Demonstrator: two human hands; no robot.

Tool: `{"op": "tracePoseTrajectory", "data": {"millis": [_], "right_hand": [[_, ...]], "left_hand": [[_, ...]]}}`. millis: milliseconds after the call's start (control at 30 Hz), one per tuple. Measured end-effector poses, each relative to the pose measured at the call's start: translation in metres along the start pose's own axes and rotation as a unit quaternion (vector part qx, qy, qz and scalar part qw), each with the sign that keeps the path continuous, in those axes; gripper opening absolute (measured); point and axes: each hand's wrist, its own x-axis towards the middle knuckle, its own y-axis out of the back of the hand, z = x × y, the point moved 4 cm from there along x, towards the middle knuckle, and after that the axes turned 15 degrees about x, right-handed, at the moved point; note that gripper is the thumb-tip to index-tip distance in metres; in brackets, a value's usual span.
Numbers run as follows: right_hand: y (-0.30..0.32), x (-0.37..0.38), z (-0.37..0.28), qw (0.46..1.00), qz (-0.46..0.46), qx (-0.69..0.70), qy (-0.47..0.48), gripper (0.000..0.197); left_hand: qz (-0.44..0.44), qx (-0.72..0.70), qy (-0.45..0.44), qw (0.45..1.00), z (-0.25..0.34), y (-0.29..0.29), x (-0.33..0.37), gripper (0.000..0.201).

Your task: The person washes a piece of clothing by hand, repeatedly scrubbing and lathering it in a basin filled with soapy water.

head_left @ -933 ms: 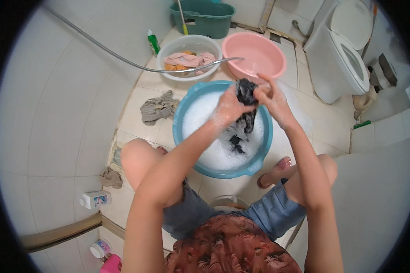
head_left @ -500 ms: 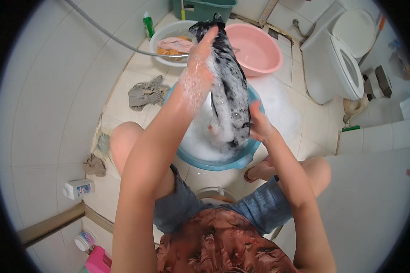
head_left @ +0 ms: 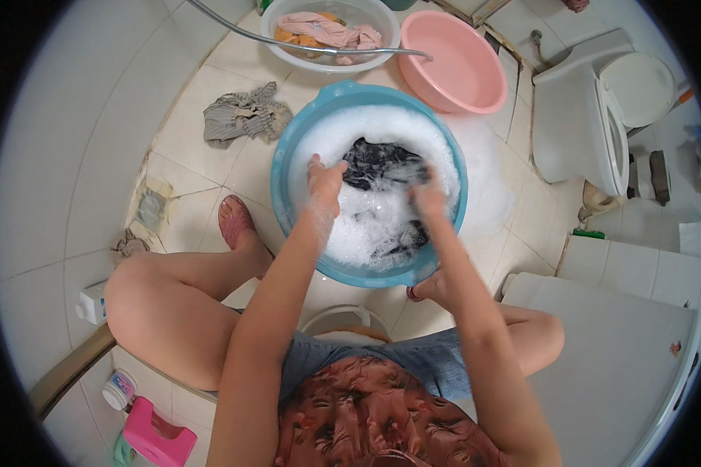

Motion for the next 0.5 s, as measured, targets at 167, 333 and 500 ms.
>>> {"op": "tracePoseTrajectory", "data": {"millis": [167,333,500], "right_hand": [[-0.088,-0.049,0.004,0.856,-0.442,-0.151,0.221,0.048],[0.002,-0.003,0.008,0.913,-0.085,-0.36,0.172,0.044],[0.046,-0.063,-0.105,0.821,-0.226,-0.393,0.348,0.05]], "left_hand": [[-0.049,-0.041,-0.023,0.998,-0.016,-0.007,-0.016,0.049],[-0.239,-0.061,0.002,0.969,-0.039,-0.032,-0.03,0.033],[-0.528,-0.163,0.218,0.804,-0.045,-0.085,-0.113,0.096]]}}
